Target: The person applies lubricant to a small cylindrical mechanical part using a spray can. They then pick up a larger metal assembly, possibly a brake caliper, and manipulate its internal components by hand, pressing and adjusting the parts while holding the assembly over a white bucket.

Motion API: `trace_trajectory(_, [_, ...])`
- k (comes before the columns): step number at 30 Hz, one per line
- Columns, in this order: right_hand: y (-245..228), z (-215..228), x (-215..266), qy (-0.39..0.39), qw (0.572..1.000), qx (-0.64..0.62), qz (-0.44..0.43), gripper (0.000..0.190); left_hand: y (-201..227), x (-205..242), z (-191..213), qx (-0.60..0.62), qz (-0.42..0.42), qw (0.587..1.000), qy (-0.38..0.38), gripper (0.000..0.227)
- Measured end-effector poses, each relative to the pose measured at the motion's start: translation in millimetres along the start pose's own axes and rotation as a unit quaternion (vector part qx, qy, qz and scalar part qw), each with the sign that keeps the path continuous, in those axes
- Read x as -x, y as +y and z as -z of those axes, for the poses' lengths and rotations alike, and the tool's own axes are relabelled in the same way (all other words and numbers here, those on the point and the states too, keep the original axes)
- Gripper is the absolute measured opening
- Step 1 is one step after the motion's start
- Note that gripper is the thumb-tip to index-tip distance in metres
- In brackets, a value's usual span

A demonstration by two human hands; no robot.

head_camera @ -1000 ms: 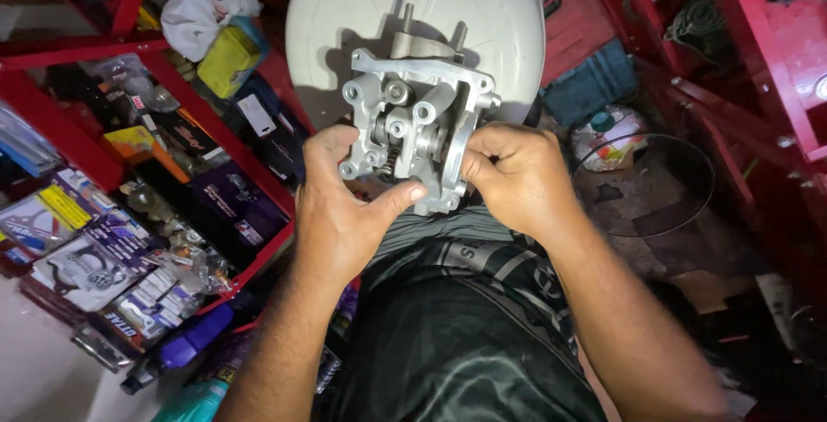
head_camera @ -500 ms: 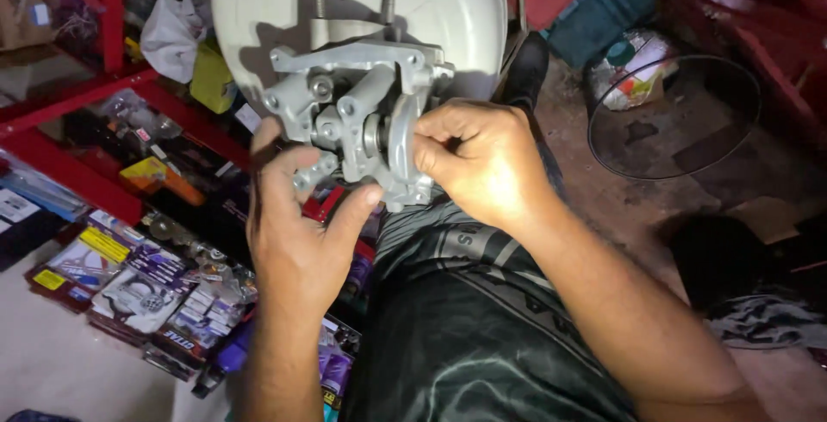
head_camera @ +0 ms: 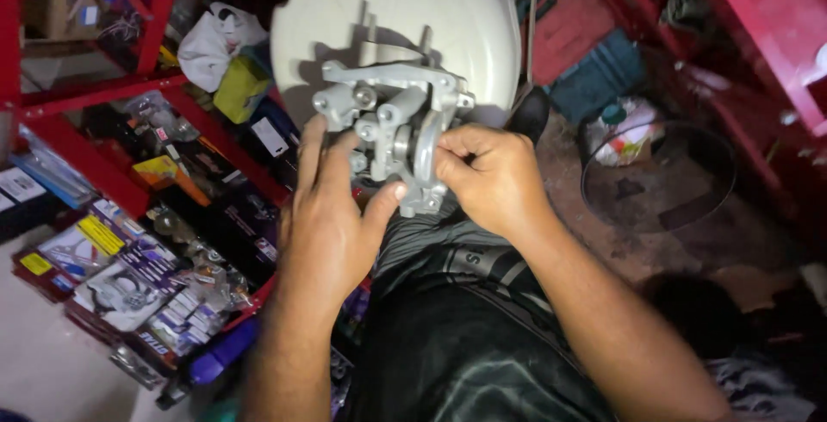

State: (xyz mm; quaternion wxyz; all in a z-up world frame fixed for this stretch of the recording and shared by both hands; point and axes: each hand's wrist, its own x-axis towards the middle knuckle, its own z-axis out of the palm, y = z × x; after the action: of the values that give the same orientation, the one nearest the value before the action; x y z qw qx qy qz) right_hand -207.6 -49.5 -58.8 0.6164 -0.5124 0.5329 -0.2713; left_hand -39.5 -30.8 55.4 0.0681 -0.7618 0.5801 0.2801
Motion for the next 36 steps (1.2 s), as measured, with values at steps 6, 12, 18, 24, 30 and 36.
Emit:
trace_trajectory(6, [6, -1, 0, -0.001, 0.998, 0.009, -0.058, 0.007, -17, -1, -15, 0.15, -0.014, 0.984, 0.093, 0.066])
trace_trajectory(12, [3, 2, -3, -0.017, 0.997, 0.01, -0.077, 0.011, -31, -11, -1, 0.2, -0.063, 0.975, 0.077, 0.056])
trace_trajectory(18, [13, -2, 6, 0.051, 0.991, 0.012, -0.121, 0.007, -62, -32, 9, 0.173, -0.189, 0.965, 0.052, 0.051])
trace_trajectory(24, [-17, -4, 36, 0.129, 0.987, 0.017, -0.09, 0.015, -77, -33, 11, 0.256, -0.138, 0.957, -0.011, 0.062])
trace_trajectory(30, [-72, -27, 43, 0.174, 0.959, 0.215, 0.063, 0.04, -100, -58, 14, 0.314, -0.21, 0.924, -0.05, 0.059])
trace_trajectory(36, [-93, -31, 13, 0.063, 0.789, 0.594, 0.144, 0.038, -125, -75, -1, 0.333, -0.279, 0.898, -0.069, 0.054])
